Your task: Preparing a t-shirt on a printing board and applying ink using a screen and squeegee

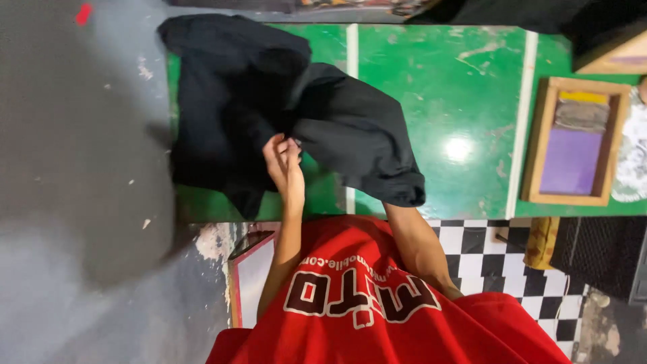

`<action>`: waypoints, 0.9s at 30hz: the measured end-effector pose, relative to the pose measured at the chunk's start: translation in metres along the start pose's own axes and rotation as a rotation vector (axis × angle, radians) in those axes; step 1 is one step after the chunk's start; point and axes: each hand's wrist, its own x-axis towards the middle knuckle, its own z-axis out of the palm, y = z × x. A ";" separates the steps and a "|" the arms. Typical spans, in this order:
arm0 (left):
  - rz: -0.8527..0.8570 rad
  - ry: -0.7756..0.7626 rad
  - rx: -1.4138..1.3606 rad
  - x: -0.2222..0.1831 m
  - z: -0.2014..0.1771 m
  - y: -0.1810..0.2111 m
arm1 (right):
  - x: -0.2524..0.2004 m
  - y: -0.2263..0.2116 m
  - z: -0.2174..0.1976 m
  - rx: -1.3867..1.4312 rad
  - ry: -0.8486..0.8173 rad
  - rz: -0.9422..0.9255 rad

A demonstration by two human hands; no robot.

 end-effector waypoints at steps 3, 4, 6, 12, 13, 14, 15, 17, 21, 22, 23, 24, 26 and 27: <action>-0.394 -0.376 -0.125 -0.021 0.038 -0.012 | -0.049 -0.027 -0.015 0.054 -0.099 -0.050; -0.531 -0.547 -0.163 -0.028 0.052 -0.024 | -0.065 -0.036 -0.021 0.070 -0.131 -0.065; -0.684 -0.529 -0.202 -0.043 0.099 -0.040 | -0.096 -0.059 -0.037 0.102 -0.200 -0.084; -0.557 -0.449 -0.015 -0.103 0.161 -0.126 | -0.199 -0.101 -0.085 0.219 -0.373 -0.102; -0.418 -0.423 0.078 -0.104 0.168 -0.136 | -0.207 -0.110 -0.090 0.237 -0.411 -0.101; -0.413 -0.421 0.078 -0.106 0.171 -0.120 | -0.215 -0.121 -0.101 0.254 -0.449 -0.101; -0.317 -0.377 0.036 -0.113 0.169 -0.105 | -0.226 -0.125 -0.112 0.279 -0.482 -0.097; -0.226 -0.333 -0.001 -0.128 0.168 -0.084 | -0.240 -0.132 -0.110 0.310 -0.512 -0.093; -0.360 -0.284 -0.102 -0.144 0.183 -0.065 | -0.263 -0.139 -0.090 -0.147 0.316 -0.248; -0.370 -0.292 -0.102 -0.145 0.183 -0.063 | -0.261 -0.136 -0.096 -0.354 0.495 -0.166; -0.370 -0.298 -0.095 -0.148 0.184 -0.048 | -0.265 -0.137 -0.078 -0.346 0.496 -0.169; -0.288 -0.324 -0.101 -0.150 0.185 -0.033 | -0.268 -0.138 -0.059 -0.614 0.605 -0.272; -0.198 -0.354 -0.108 -0.150 0.185 -0.019 | -0.269 -0.147 -0.026 -0.882 0.706 -0.383; -0.117 -0.430 -0.141 -0.147 0.184 -0.019 | -0.269 -0.153 -0.010 -1.206 0.632 -0.616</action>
